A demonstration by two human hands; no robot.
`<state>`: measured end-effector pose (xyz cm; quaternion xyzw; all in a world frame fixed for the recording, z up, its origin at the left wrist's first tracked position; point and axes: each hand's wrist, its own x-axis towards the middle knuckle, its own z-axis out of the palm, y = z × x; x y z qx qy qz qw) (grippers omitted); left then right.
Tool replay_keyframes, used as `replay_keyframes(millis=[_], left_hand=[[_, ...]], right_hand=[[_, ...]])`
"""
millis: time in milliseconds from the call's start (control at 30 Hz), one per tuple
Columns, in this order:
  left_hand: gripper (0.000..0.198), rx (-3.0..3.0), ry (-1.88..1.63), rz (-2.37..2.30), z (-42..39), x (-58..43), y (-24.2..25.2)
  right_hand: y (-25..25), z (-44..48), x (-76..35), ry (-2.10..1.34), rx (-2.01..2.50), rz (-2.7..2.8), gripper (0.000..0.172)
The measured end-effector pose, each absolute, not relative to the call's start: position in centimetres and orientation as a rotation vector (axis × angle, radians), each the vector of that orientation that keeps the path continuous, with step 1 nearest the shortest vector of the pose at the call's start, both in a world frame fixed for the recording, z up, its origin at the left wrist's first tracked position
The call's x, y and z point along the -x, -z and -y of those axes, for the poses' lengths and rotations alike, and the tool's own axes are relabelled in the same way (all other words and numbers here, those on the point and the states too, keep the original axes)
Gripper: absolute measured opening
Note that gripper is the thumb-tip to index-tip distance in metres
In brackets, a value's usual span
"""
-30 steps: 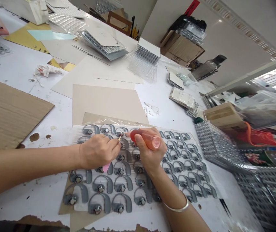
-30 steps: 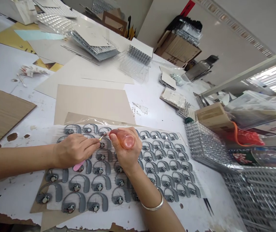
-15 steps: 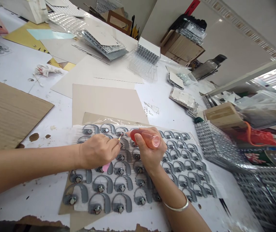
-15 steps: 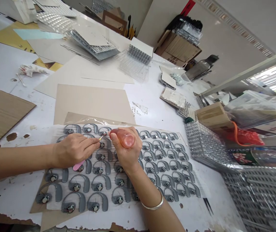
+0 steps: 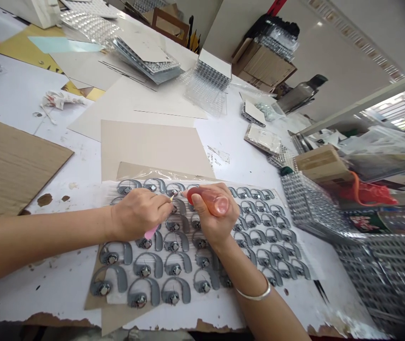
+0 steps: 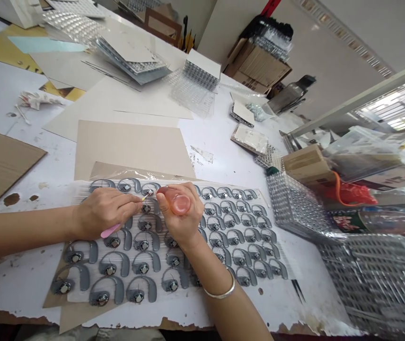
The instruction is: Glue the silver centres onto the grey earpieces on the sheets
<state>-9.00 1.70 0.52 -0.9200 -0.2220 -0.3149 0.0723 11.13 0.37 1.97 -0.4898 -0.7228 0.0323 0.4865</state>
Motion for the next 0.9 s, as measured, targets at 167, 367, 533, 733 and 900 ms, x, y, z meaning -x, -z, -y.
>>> replay_keyframes(millis=[167,367,533,733,900], left_hand=[[0.016,2.844,0.949,0.718,-2.1,9.3,-0.4],[0.017,2.980,1.033,0.832,-2.5,9.5,-0.9],[0.016,3.049,1.112,0.923,-2.7,9.6,-1.3],[0.014,3.151,1.238,0.999,-3.3,9.6,-1.0],[0.009,3.169,1.416,1.036,-4.0,9.7,-0.6]], right_hand=[[-2.0,-0.3,-11.2,-0.078,1.144,1.788,0.008],[-2.1,-0.1,-11.1,-0.039,1.154,1.793,0.012],[-2.0,-0.1,-11.2,-0.043,1.109,1.811,0.010],[-2.1,-0.2,-11.1,-0.037,1.059,1.819,0.011],[-2.1,-0.1,-11.1,-0.048,1.063,1.824,0.009]])
